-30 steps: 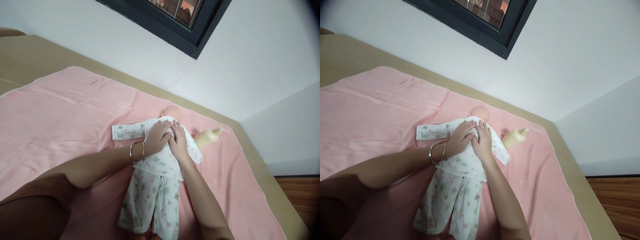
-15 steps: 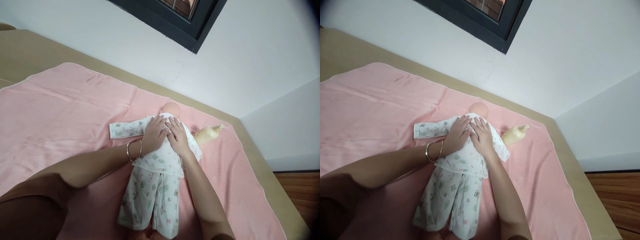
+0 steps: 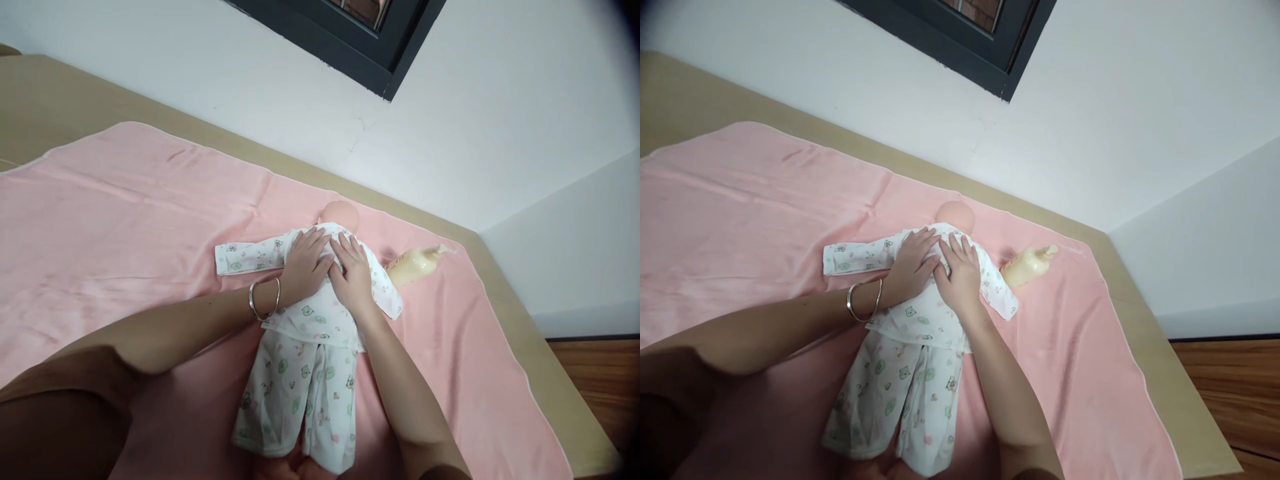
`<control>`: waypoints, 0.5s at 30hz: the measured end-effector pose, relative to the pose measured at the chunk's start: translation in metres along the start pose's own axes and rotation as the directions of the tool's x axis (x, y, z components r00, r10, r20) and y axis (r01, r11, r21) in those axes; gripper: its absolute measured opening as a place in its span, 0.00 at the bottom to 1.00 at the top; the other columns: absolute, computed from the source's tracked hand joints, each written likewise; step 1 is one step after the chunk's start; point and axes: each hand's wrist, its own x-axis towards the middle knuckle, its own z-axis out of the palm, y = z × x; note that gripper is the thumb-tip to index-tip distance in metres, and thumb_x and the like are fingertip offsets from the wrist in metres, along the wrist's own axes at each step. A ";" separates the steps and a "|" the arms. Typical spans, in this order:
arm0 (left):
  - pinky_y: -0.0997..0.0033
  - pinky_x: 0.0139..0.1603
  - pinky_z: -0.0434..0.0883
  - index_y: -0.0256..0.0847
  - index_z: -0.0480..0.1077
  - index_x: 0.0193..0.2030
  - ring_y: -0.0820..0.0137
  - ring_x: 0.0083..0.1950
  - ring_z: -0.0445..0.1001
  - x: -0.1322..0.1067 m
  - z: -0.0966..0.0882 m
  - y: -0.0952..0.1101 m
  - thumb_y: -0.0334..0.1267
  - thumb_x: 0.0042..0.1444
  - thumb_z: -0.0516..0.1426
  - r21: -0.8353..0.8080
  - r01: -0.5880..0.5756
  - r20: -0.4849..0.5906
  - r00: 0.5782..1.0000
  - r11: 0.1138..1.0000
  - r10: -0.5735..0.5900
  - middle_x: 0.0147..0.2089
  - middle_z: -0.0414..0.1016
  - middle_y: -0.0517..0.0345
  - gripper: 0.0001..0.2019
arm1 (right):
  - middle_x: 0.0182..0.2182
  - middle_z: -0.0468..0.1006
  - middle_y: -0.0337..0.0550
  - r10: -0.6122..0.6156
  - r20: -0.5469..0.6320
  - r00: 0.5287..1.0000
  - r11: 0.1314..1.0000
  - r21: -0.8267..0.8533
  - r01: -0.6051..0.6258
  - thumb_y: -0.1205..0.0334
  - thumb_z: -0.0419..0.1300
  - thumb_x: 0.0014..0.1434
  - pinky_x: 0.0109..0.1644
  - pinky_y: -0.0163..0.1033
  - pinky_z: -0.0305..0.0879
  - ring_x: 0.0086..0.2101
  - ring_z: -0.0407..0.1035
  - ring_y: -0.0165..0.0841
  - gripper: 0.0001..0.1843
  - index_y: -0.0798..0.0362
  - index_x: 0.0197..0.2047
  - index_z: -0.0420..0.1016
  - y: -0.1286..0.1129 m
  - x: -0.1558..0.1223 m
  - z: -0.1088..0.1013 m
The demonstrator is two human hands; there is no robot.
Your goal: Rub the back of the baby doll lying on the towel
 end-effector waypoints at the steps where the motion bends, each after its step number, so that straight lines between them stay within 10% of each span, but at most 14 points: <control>1: 0.40 0.76 0.52 0.35 0.68 0.64 0.53 0.74 0.60 0.000 0.000 0.000 0.39 0.67 0.48 0.001 -0.002 0.005 1.000 1.000 0.002 0.70 0.67 0.41 0.22 | 0.73 0.61 0.45 0.019 -0.006 1.000 1.000 0.003 -0.019 0.58 0.51 0.68 0.77 0.64 0.44 0.74 0.49 0.47 0.29 0.49 0.70 0.67 0.000 0.000 0.000; 15: 0.39 0.75 0.54 0.32 0.69 0.63 0.51 0.73 0.61 0.000 -0.002 0.003 0.38 0.67 0.49 -0.015 -0.016 -0.008 1.000 1.000 0.016 0.68 0.68 0.39 0.22 | 0.73 0.60 0.48 0.028 -0.050 0.998 1.000 0.011 -0.027 0.57 0.51 0.67 0.77 0.63 0.45 0.73 0.50 0.45 0.30 0.52 0.70 0.65 0.002 -0.002 0.004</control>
